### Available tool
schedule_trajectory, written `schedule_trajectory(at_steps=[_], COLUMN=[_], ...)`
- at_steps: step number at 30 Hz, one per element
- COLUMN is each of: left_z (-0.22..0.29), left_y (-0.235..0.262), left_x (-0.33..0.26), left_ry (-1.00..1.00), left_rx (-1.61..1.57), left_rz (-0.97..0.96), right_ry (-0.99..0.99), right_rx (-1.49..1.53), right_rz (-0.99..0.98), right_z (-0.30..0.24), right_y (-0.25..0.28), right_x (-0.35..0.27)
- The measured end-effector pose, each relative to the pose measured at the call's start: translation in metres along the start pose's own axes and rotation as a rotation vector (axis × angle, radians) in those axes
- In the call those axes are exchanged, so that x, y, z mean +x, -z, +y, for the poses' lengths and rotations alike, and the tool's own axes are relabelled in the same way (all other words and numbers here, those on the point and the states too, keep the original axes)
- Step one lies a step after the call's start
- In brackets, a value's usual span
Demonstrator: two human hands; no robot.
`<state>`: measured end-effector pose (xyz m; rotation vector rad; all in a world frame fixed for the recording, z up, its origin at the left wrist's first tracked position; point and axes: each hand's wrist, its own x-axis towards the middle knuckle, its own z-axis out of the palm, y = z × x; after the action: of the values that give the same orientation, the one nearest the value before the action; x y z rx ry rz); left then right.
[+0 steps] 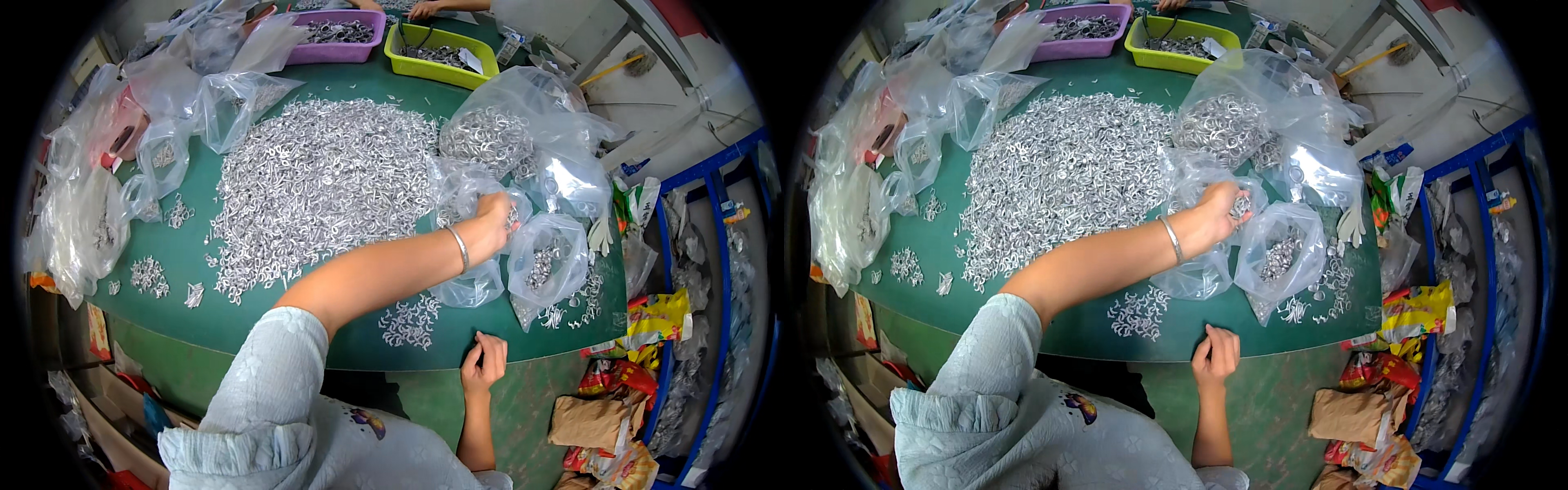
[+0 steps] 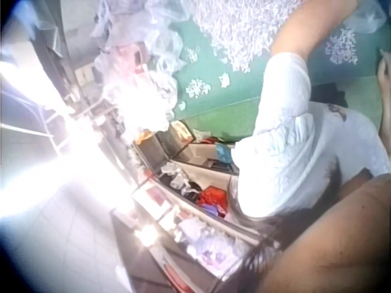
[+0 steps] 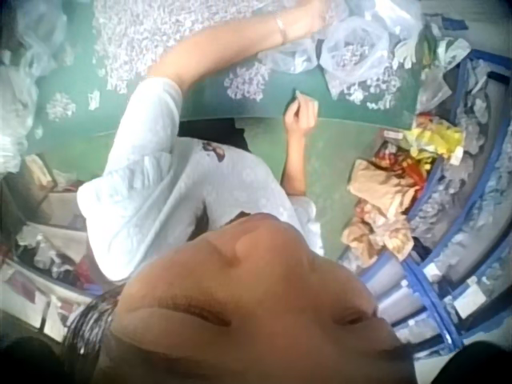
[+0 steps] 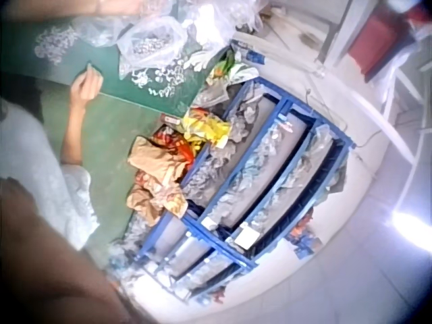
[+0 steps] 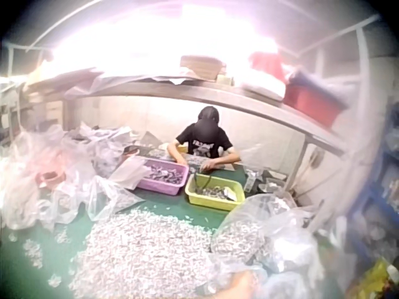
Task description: The person sorts a large pile of small silver-colored metal parts by hand, picking up individual pieces from a central heap and moving them into smaller plastic bags and bins on a green workbench.
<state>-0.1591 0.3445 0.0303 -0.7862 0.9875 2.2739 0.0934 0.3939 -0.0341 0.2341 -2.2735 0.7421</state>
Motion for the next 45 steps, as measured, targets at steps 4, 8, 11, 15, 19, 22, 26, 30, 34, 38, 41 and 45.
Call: schedule_trajectory(at_steps=[4,8,11,15,19,22,26,30,34,38,41,45], left_z=[-0.005,-0.007,0.0,0.01,0.017,0.015,0.007,0.005,0.012,0.019,0.035,0.041], left_y=[0.001,0.002,0.004,0.0,0.006,0.009,0.015,0.015,0.019,0.041,0.064,0.072], left_x=[0.006,0.015,0.01,-0.005,0.008,0.001,0.028,0.044,0.025,-0.029,-0.045,-0.044], left_ry=[-0.005,-0.014,0.04,0.075,0.073,-0.131,-0.387,-0.488,-0.724,-1.248,-1.191,-1.197], left_rx=[-0.021,0.005,-0.016,0.068,0.193,0.548,0.78,0.946,1.147,1.53,1.951,2.081], left_rz=[0.079,0.041,-0.084,-0.232,-0.479,-0.433,-0.557,-0.661,-0.761,-0.487,-0.475,-0.526], right_ry=[-0.007,-0.011,-0.017,-0.016,-0.012,-0.017,-0.013,-0.007,-0.012,-0.026,-0.035,-0.032], right_rx=[-0.001,0.013,0.012,0.003,0.006,0.006,0.016,0.013,0.007,-0.005,-0.005,0.006], right_rz=[-0.002,-0.018,-0.016,-0.001,0.0,0.005,0.0,0.003,0.0,0.004,0.003,0.009], right_z=[-0.004,-0.005,-0.005,-0.002,-0.003,-0.002,-0.003,-0.003,-0.003,-0.004,-0.004,-0.004], right_y=[0.002,0.002,0.003,0.002,0.002,0.003,0.002,0.001,0.002,0.003,0.003,0.003], right_x=[0.003,0.004,0.004,0.001,0.003,0.002,0.005,0.005,0.005,0.004,0.005,0.005])
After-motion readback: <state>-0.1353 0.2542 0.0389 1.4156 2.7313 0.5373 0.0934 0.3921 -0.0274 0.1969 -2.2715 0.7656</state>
